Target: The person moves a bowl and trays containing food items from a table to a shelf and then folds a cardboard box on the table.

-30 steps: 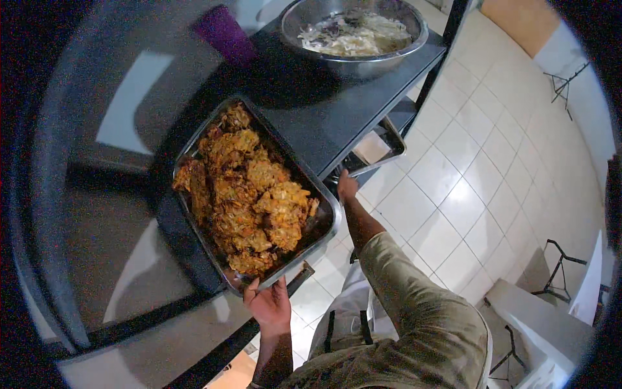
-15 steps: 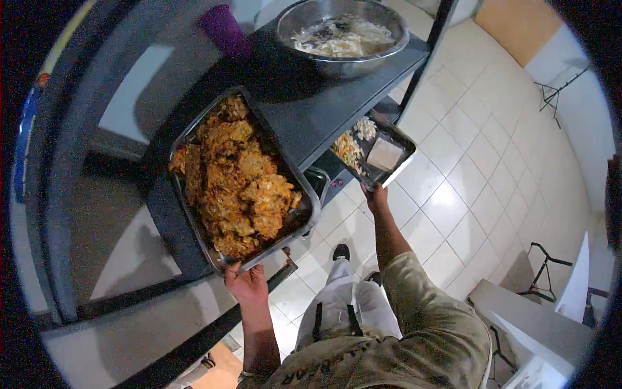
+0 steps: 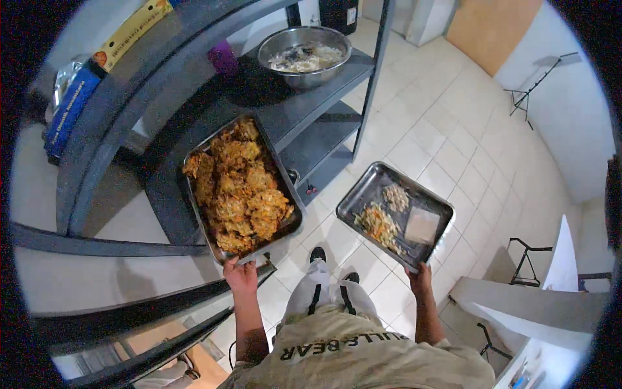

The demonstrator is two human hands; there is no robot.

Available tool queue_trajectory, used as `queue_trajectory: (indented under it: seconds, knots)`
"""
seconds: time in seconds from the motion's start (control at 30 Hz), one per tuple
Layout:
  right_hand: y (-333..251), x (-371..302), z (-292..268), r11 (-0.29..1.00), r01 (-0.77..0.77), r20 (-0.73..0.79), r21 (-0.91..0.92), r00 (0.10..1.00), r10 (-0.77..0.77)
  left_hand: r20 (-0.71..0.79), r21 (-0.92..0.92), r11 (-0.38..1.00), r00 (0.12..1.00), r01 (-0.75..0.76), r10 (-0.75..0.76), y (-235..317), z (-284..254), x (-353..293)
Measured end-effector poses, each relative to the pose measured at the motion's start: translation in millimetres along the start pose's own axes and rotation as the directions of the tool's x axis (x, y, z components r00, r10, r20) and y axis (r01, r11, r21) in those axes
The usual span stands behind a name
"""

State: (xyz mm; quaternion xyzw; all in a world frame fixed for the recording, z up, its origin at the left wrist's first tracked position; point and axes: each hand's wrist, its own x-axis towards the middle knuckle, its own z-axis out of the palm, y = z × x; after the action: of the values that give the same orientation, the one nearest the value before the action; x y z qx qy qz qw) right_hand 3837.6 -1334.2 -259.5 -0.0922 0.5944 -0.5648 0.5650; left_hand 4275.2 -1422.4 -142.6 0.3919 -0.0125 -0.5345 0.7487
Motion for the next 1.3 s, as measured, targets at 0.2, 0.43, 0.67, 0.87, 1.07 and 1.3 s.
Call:
queue_trajectory:
  seconds: [0.2, 0.43, 0.67, 0.87, 1.07, 1.3]
  knots:
    - [-2, -482, -54, 0.962, 0.130, -0.132, 0.239, 0.986, -0.101, 0.133, -0.045, 0.966, 0.960, 0.253, -0.245, 217, -211, -288]
    - [-19, -861, -82, 0.946, 0.322, -0.066, -0.043, 0.944, -0.324, 0.130, 0.137, 0.852, 0.844, 0.505, -0.521, 358, -318, -547]
    - [-22, -922, -38, 0.718, 0.582, 0.361, -0.382, 0.809, -0.463, 0.522, 0.709, 0.694, 0.755, -0.126, -0.397, 363, -310, -662]
    - [-9, -884, 86, 0.995, 0.083, 0.564, -0.054, 0.825, -0.038, 0.334, 0.486, 0.684, 0.607, 0.544, -0.721, 283, -395, -637]
    - [49, -840, 190, 0.984, -0.139, 0.578, 0.108, 0.814, 0.051, 0.295, 0.377, 0.670, 0.603, 0.640, -0.741, 259, -395, -666]
    - [167, -726, 284, 0.889, 0.451, 0.612, -0.080, 0.726, -0.313, 0.167, 0.182, 0.576, 0.553, 0.797, -0.816, 223, -362, -600]
